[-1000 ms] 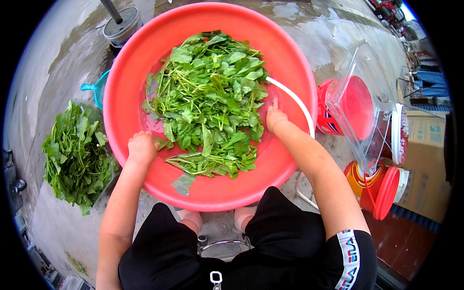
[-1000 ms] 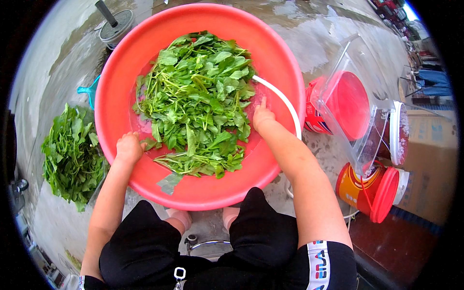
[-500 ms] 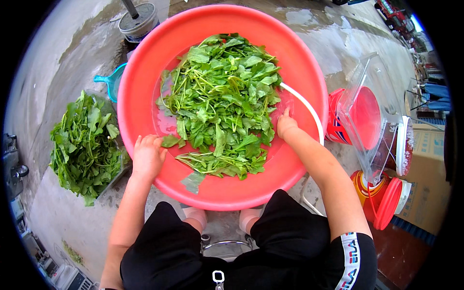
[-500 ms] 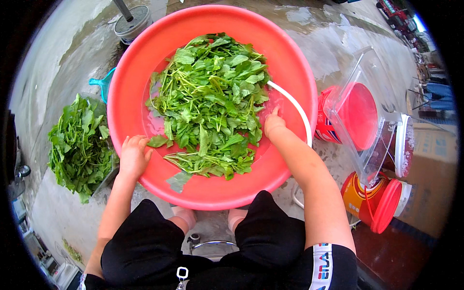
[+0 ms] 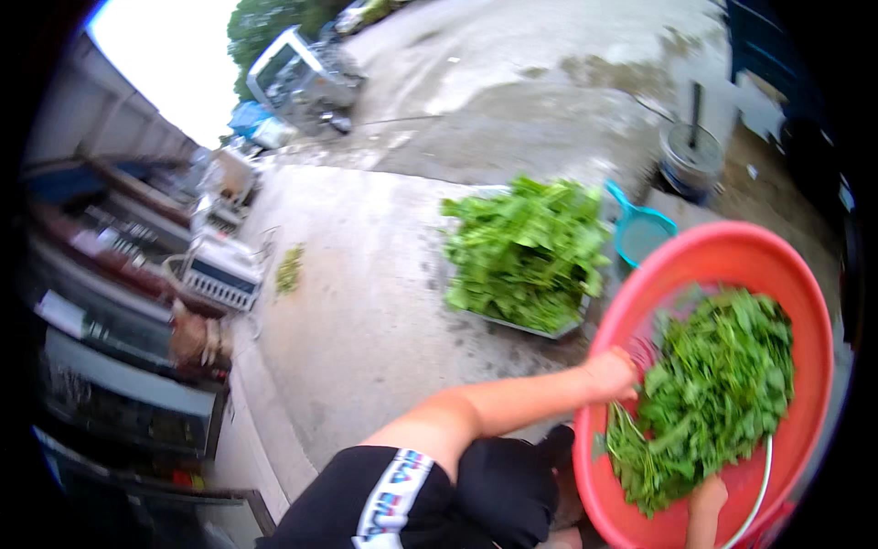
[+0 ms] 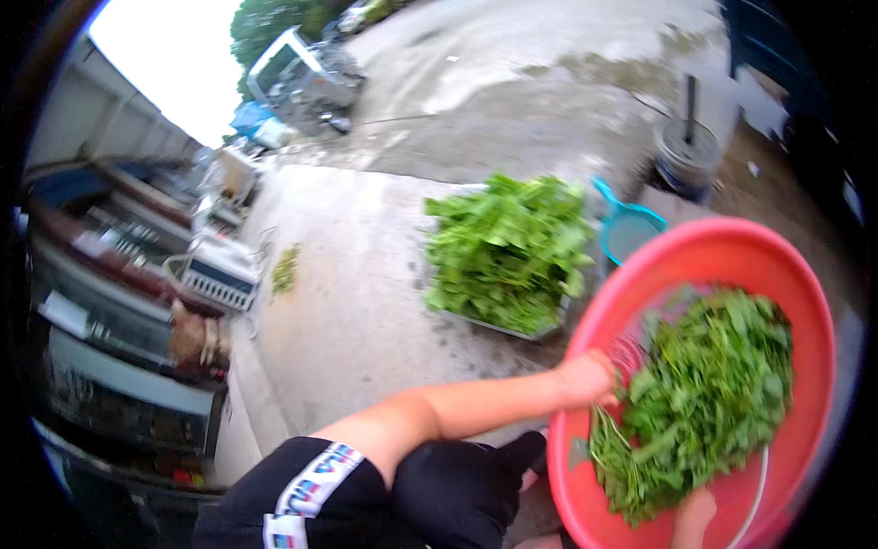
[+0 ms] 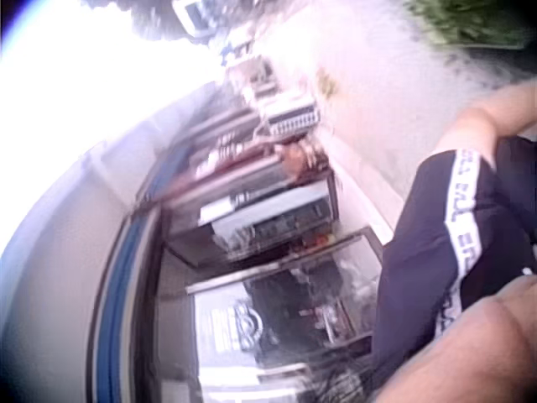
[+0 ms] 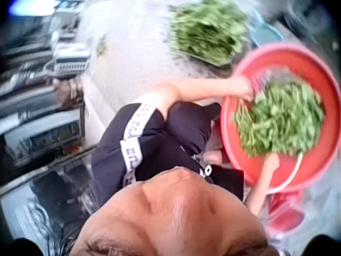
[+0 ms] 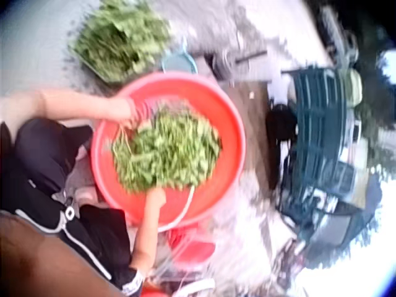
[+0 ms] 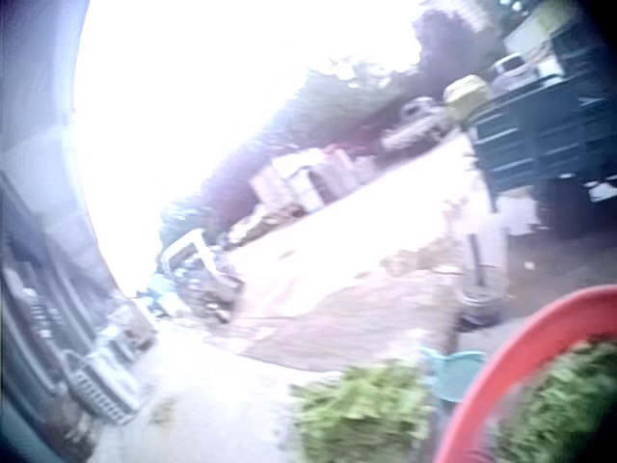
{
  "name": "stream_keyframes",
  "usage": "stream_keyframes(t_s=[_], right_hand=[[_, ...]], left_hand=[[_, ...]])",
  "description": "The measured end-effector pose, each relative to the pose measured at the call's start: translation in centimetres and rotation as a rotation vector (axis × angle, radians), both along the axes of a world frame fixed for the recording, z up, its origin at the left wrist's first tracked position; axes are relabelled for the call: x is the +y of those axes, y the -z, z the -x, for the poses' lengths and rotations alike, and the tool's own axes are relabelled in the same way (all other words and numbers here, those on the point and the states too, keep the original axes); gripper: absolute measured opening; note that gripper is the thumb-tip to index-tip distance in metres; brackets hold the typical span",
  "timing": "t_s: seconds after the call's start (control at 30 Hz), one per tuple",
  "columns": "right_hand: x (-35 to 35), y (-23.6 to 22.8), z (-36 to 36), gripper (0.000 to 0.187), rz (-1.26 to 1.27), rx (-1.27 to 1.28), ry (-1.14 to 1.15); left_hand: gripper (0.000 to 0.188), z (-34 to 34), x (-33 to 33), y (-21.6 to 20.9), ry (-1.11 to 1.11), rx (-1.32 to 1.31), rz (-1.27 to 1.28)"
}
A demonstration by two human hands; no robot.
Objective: The person washes leafy green vegetables in a red basin. They first rinse the basin, then add water from a hose, place the vegetables inside, and agitate them by hand to clean them.
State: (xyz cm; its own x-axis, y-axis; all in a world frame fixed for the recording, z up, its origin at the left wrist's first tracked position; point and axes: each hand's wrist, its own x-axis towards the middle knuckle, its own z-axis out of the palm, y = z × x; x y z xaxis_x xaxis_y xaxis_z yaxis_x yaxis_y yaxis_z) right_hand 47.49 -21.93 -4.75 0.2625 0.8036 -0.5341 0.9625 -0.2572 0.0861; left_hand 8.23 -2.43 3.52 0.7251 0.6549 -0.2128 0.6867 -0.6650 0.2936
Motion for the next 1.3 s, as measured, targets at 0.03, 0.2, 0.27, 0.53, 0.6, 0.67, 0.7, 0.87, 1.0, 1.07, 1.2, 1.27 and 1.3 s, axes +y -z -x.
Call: stream_keyframes(t_s=[0.03, 0.2, 0.27, 0.53, 0.6, 0.67, 0.7, 0.87, 1.0, 1.07, 1.2, 1.27, 1.3], right_hand=[[2.3, -1.3, 2.1, 0.021, -0.097, 0.049, -0.088], [4.9, -3.3, 10.4, 0.034, -0.403, 0.473, -0.51], [5.4, -5.3, 14.6, 0.054, -0.266, 0.596, -0.649], [3.6, 0.9, 16.4, 0.085, 0.04, 0.353, -0.885], [5.0, 0.8, 14.5, 0.082, 0.094, 0.344, -0.816], [6.2, 2.0, 12.3, 0.081, 0.099, 0.352, -0.732], [6.6, 2.6, 11.5, 0.081, 0.09, 0.298, -0.691], [7.2, 4.4, 10.7, 0.075, 0.044, 0.134, -0.478], [5.4, 9.5, 15.5, 0.073, -0.408, 0.084, -0.244], [6.0, 5.5, 20.8, 0.08, -0.236, 0.098, -0.058], [4.5, 4.1, 19.6, 0.086, -0.339, 0.309, -0.396], [7.4, 2.0, 17.6, 0.089, -0.007, 0.324, -0.417], [8.8, 0.6, 17.6, 0.087, 0.114, 0.375, -0.404]], left_hand=[[0.019, 1.3, -0.1, -0.9, -0.042, -0.034, 0.016], [0.017, 1.7, -1.5, 2.6, -0.103, -0.037, -0.091], [0.018, 1.6, -1.3, 2.5, -0.088, -0.009, -0.085], [0.028, 0.7, -0.8, 0.9, -0.146, -0.035, -0.039], [0.03, 0.6, -0.9, 1.2, -0.153, -0.056, -0.067], [0.029, 0.6, -1.0, 2.1, -0.151, -0.066, -0.09], [0.029, 0.8, -1.3, 2.2, -0.152, -0.068, -0.091], [0.029, 1.9, -2.2, 2.9, -0.157, -0.135, -0.129], [0.024, 1.9, -1.6, 2.4, -0.171, -0.221, -0.242], [0.021, 0.9, -0.8, 1.9, -0.166, -0.179, -0.237], [0.016, 2.0, -1.1, 3.6, 0.004, -0.111, -0.367], [0.025, 2.1, -0.8, 1.5, -0.099, -0.093, -0.208], [0.03, 2.3, -0.4, 0.2, -0.192, -0.141, -0.133]])
